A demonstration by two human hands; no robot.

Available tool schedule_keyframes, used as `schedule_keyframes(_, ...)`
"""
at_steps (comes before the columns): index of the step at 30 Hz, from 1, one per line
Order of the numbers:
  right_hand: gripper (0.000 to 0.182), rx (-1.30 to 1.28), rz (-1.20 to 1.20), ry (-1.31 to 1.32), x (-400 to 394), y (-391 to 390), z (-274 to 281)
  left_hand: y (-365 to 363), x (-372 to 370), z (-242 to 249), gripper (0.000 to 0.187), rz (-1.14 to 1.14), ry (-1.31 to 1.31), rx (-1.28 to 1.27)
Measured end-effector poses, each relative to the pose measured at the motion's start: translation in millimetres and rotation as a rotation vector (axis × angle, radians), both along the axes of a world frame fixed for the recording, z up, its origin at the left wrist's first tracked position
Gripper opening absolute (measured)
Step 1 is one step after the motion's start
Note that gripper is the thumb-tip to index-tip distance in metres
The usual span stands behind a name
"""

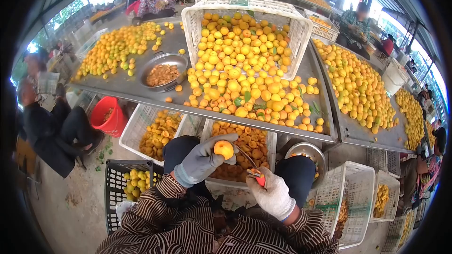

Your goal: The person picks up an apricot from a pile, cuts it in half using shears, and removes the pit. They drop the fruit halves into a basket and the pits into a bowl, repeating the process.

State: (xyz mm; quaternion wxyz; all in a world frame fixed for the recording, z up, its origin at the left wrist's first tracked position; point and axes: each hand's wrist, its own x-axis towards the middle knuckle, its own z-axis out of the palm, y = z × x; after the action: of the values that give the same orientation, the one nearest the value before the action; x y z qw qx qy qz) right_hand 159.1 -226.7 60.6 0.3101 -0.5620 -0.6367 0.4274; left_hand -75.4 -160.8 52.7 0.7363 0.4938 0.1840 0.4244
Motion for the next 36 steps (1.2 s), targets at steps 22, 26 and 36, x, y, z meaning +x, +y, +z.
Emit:
schedule_keyframes(22,0.024,0.147,-0.146,-0.204,-40,-17,-22,-21,35,-9,0.061,0.018,-0.347,-0.210)
schedule_keyframes(26,0.024,0.134,-0.176,-0.234,-38,-16,-20,-15,35,-27,0.062,-0.047,-0.557,-0.367)
schedule_keyframes(36,0.023,0.191,-0.057,-0.388,-26,-10,-2,1,-3,2,0.051,0.089,0.294,0.294)
